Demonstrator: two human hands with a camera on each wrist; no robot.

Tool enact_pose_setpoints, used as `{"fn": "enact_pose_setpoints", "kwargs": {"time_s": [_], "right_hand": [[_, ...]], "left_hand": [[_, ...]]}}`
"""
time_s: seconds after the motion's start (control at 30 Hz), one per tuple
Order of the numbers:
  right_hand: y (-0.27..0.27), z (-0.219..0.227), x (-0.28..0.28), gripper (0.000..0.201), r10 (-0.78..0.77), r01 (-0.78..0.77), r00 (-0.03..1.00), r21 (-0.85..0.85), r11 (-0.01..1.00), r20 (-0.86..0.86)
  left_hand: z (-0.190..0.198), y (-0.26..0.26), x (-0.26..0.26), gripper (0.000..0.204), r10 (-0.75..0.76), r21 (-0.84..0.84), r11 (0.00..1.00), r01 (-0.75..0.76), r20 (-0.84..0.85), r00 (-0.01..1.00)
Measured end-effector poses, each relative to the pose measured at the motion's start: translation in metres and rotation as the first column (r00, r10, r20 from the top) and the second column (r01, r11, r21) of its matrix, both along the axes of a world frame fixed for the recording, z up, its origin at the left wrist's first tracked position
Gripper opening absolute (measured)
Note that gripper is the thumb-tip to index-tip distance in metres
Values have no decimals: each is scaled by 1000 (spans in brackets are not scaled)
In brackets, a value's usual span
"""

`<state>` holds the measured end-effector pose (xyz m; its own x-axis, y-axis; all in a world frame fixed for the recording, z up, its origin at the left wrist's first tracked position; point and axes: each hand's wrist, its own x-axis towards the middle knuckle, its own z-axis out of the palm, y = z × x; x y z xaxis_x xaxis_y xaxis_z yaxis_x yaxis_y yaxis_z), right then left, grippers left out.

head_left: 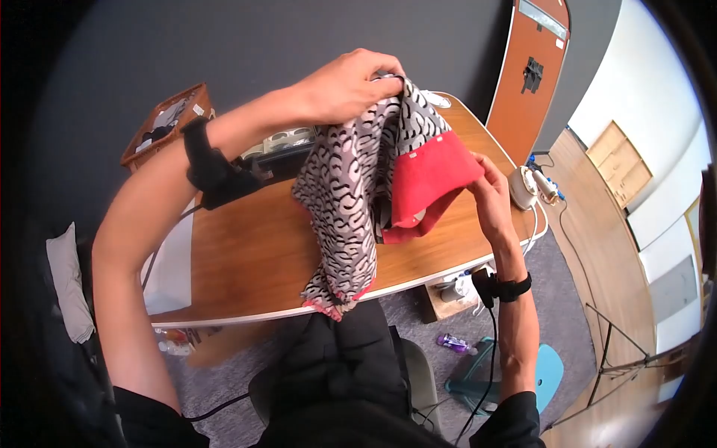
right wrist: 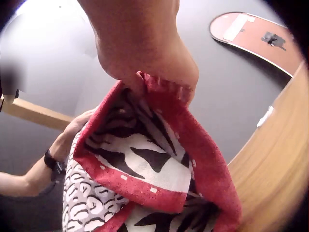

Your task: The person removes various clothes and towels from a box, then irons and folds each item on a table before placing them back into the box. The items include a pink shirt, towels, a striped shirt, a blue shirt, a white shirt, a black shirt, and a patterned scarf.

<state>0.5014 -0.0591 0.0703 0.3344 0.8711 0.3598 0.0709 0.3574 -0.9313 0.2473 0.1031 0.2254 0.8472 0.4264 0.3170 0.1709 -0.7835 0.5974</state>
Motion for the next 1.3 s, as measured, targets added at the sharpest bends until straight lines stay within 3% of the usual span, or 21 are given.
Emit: {"fn": "enact_pose_setpoints", "kwargs": {"time_s": [0.07, 0.1, 0.17, 0.2, 0.27, 0.33, 0.37, 0.4, 0.47, 0.53, 0.6, 0.67, 0.73, 0.8, 0.87, 1.0, 1.07, 1.1, 1.2, 1.27, 1.3], "right_hand": [[8, -3, 11, 32, 62, -78, 969, -60, 995, -240], [8, -5, 7, 33, 62, -67, 991, -37, 997, -118], [11, -10, -9, 37, 47, -50, 991, 21, 999, 123], [6, -18, -16, 44, 189, -188, 982, -42, 981, 25], [19, -43, -25, 44, 79, -90, 902, 5, 996, 426], [34, -58, -20, 37, 118, -127, 944, 11, 992, 307], [38, -58, -19, 34, 139, -147, 960, 17, 989, 245], [41, -56, -14, 31, 70, -87, 973, 70, 994, 219], [43, -48, 0, 26, -58, 34, 986, 153, 988, 153], [40, -8, 2, 24, -228, 212, 972, 214, 953, 54], [32, 40, 9, 21, -440, 308, 847, 400, 863, 297], [23, 86, 9, 20, -517, 309, 724, 455, 835, 456], [13, 126, 15, 23, -450, 308, 617, 328, 893, 646], [10, 155, 13, 22, -304, 145, 669, 282, 948, 678], [3, 180, 3, 24, -272, 103, 573, 261, 960, 773], [7, 210, -29, 26, -282, 44, 422, 291, 956, 862], [22, 219, -32, 27, -329, 0, 339, 349, 937, 882], [25, 223, -37, 29, -331, 44, 323, 335, 941, 887], [38, 230, -39, 30, -345, 85, 235, 334, 939, 909], [42, 232, -37, 30, -366, 98, 203, 353, 931, 908], [41, 234, -38, 30, -359, 106, 195, 344, 933, 913]], "left_hand": [[6, 6, -9, 27, -9, -114, 993, 0, -75, 997], [1, 15, -9, 29, -101, -77, 992, 101, 7, 995], [1, 19, -12, 29, -129, -181, 975, 130, 17, 991], [2, 15, -11, 29, -142, -227, 963, 144, 24, 990], [3, 9, -10, 30, -189, -267, 946, 186, 14, 982], [7, 3, -10, 31, -253, -367, 903, 225, -29, 967], [10, -5, -12, 32, -226, -320, 928, 192, -73, 971], [8, 0, -12, 33, -264, -244, 938, 245, -48, 963], [9, 4, -22, 34, -203, -364, 910, 199, 28, 979], [19, 15, -49, 33, -132, -422, 895, 144, 58, 990], [18, 27, -61, 33, -101, -484, 863, 144, 113, 988], [14, 26, -66, 34, -68, -540, 828, 153, 174, 982], [10, 33, -69, 32, -53, -545, 825, 147, 184, 981], [1, 47, -75, 31, -7, -556, 823, 116, 195, 981], [-12, 79, -75, 28, 201, -162, 966, -199, -8, 980], [-69, 94, -39, 30, 139, 46, 988, -145, 112, 984], [-89, 66, -14, 35, 259, -67, 966, -251, 197, 946], [-97, 47, -2, 39, 276, -141, 960, -242, 325, 905], [-107, -42, 21, 75, 252, -315, 947, -68, 591, 766], [-119, -66, 41, 107, 15, 79, 994, -76, 588, 809], [-123, -78, 51, 113, 113, 94, 977, -192, 534, 838]]}}
